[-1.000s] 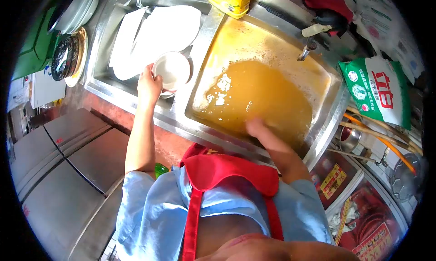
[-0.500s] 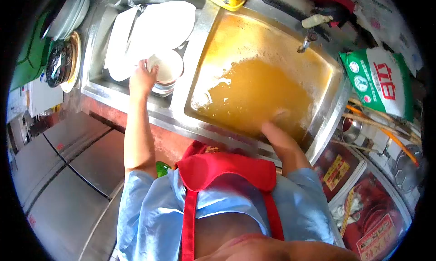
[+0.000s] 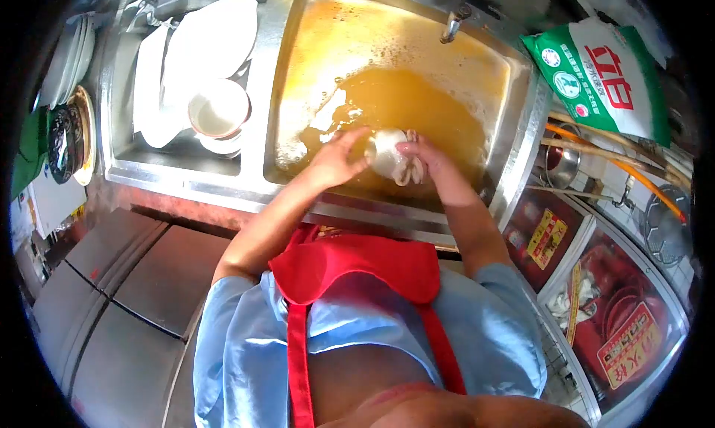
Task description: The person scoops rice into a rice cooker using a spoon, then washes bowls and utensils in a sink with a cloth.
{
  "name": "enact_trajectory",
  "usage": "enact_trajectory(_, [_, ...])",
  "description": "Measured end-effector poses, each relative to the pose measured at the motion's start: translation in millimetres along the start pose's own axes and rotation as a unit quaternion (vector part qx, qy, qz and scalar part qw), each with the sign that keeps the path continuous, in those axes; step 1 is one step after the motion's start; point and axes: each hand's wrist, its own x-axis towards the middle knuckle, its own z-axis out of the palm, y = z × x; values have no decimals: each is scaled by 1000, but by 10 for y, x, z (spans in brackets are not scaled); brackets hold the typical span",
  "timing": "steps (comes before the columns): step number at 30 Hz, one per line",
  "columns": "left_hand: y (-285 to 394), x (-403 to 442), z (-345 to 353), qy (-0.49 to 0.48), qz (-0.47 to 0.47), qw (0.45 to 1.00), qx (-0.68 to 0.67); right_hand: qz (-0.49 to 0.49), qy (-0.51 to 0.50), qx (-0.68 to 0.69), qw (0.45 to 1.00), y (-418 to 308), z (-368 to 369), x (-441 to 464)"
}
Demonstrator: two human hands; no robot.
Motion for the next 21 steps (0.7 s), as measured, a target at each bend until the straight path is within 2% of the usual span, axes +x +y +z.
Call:
enact_trajectory(2, [-26, 169, 262, -9, 12, 999, -45, 75, 8, 77, 994, -40, 59, -16])
enact_trajectory(3, [-93, 265, 365, -12, 18, 998, -66, 74, 46, 71, 994, -103, 181, -47])
enact_trajectory(4, [-173, 373, 438, -15, 10, 982, -190, 64, 16, 107, 992, -54, 180, -6])
enact_trajectory(7, [-217, 518, 531, 3, -108, 919, -380, 52, -67, 228, 970, 149, 176, 49])
enact_trajectory(10, [-187, 587, 434, -36, -242, 825, -509, -121, -72, -22, 990, 352, 395, 43])
enact_trajectory(11, [-210, 600, 450, -35, -253, 842, -475, -202, -63, -107, 971, 644, 342, 160])
enact_trajectory(13, [-98, 574, 435, -17, -325, 843, -429, -292, -38, -355, 887, 531, 341, 90])
enact_trajectory(14, [-54, 586, 421, -7, -357, 842, -405, -331, -24, -472, 817, 457, 324, 86])
enact_trajectory(15, [-483, 706, 628, -35, -305, 822, -480, -363, -18, -559, 746, 449, 244, 129])
enact_trajectory(18, [-569, 736, 735, -36, -314, 792, -523, -308, 40, -720, 620, 288, 206, 151])
enact_trajectory(19, [-469, 719, 733, -7, -356, 816, -456, -243, 90, -725, 638, 348, 191, 252])
enact_trajectory(21, [-412, 731, 817, 35, -356, 819, -448, -37, 134, -653, 744, 302, 210, 435])
